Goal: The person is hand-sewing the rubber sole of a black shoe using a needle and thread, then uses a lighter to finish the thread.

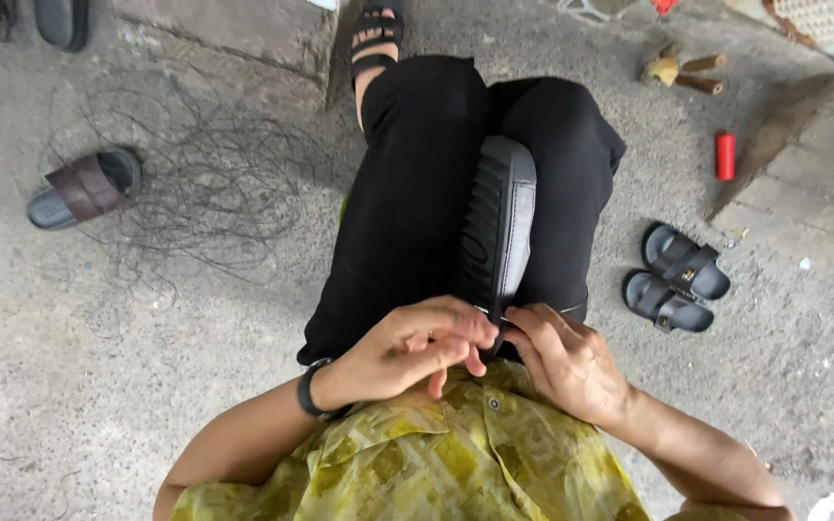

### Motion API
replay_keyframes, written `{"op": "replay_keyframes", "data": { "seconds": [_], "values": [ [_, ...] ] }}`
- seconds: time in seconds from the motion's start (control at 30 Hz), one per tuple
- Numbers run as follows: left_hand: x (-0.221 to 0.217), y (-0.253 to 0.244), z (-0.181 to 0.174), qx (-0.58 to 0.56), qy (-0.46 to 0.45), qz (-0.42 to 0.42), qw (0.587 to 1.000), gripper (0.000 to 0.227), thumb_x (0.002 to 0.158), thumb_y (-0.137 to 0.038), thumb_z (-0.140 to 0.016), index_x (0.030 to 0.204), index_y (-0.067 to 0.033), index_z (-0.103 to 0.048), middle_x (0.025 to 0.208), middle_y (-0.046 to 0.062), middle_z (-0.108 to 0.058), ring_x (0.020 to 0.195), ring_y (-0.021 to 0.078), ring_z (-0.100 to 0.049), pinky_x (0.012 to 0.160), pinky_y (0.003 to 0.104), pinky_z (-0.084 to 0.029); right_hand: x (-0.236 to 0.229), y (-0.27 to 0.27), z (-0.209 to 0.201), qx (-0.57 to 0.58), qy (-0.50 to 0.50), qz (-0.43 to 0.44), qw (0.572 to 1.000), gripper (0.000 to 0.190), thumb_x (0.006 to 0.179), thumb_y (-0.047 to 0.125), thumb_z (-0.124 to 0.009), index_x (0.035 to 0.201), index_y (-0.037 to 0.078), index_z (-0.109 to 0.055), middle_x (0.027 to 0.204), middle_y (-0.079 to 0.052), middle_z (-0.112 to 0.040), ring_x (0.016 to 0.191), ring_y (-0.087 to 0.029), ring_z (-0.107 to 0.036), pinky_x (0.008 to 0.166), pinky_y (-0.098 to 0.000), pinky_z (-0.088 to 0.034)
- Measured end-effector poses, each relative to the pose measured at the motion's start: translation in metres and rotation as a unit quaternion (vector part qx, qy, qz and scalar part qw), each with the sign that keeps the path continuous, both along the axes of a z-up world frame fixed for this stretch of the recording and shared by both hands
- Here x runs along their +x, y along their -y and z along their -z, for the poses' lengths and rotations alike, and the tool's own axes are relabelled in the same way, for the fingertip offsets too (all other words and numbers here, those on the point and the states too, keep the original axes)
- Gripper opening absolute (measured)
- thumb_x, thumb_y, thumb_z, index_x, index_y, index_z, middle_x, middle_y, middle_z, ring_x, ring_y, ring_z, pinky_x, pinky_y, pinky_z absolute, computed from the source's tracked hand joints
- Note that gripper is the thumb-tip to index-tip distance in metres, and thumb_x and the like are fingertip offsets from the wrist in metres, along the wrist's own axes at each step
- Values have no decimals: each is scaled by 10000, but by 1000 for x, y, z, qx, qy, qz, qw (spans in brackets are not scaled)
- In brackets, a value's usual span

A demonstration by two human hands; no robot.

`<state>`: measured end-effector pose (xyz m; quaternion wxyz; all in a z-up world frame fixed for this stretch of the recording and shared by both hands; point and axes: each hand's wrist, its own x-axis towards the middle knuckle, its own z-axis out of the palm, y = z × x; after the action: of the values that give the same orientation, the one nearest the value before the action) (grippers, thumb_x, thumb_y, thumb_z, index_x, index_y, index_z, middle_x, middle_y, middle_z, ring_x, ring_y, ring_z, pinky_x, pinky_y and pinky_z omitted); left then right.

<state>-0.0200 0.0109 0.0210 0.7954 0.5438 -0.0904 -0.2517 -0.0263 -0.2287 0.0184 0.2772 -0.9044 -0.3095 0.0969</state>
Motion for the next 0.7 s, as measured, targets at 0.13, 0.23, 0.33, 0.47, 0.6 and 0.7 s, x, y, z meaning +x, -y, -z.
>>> {"op": "replay_keyframes", "data": {
  "seconds": [0.13, 0.23, 0.33, 0.47, 0.6, 0.7],
  "values": [
    [1, 13, 25, 92, -92, -12, 991, 234, 863, -8, -657, 919, -85, -443, 748, 28, -548, 551, 112, -569, 465, 211, -473, 1, -3, 3, 64, 50, 13, 997, 286, 888, 121, -663, 1134, 13, -568, 1011, -122, -658, 832, -240, -685, 735, -332, -583],
    [6, 10, 16, 79, -112, 47, 989, 285, 820, -49, -692, 962, -124, -457, 763, 7, -542, 637, 76, -544, 518, 192, -456, 5, 7, -10, -71, 132, -44, 988, 282, 882, 97, -660, 1164, 76, -649, 1036, -131, -586, 608, -143, -622, 408, -255, -527],
    [10, 27, 4, 251, 111, -43, 961, 234, 810, -213, -709, 935, -106, -544, 774, 22, -521, 617, 130, -501, 534, 277, -408, 4, 30, -19, -416, 344, -195, 819, 565, 934, 16, -284, 1446, 243, -364, 1280, -47, -591, 603, 112, -491, 297, -181, -131],
    [1, 34, 23, 344, 365, -7, 865, 473, 945, -192, -640, 1359, -143, -417, 888, 69, -570, 815, 268, -559, 672, 371, -488, 27, 53, -52, -241, 72, -25, 968, 393, 914, 142, -562, 1266, 315, -596, 1133, -119, -462, 348, 26, -305, 189, -109, -382],
    [11, 25, 16, 308, 513, -8, 801, 132, 928, -28, -544, 1006, -53, -647, 760, 39, -449, 645, 209, -479, 556, 331, -447, 18, 36, -35, -48, -32, -89, 994, 394, 877, 117, -558, 1263, 190, -525, 1240, -91, -459, 465, -91, -466, 264, -216, -392],
    [5, 18, 19, 298, 594, -37, 747, 90, 940, -38, -540, 936, -44, -630, 773, 40, -460, 650, 180, -456, 539, 290, -447, 13, 28, -16, -14, -41, -77, 996, 292, 870, 73, -567, 1159, 110, -575, 1143, -82, -512, 543, -144, -611, 335, -255, -503]
  ]
}}
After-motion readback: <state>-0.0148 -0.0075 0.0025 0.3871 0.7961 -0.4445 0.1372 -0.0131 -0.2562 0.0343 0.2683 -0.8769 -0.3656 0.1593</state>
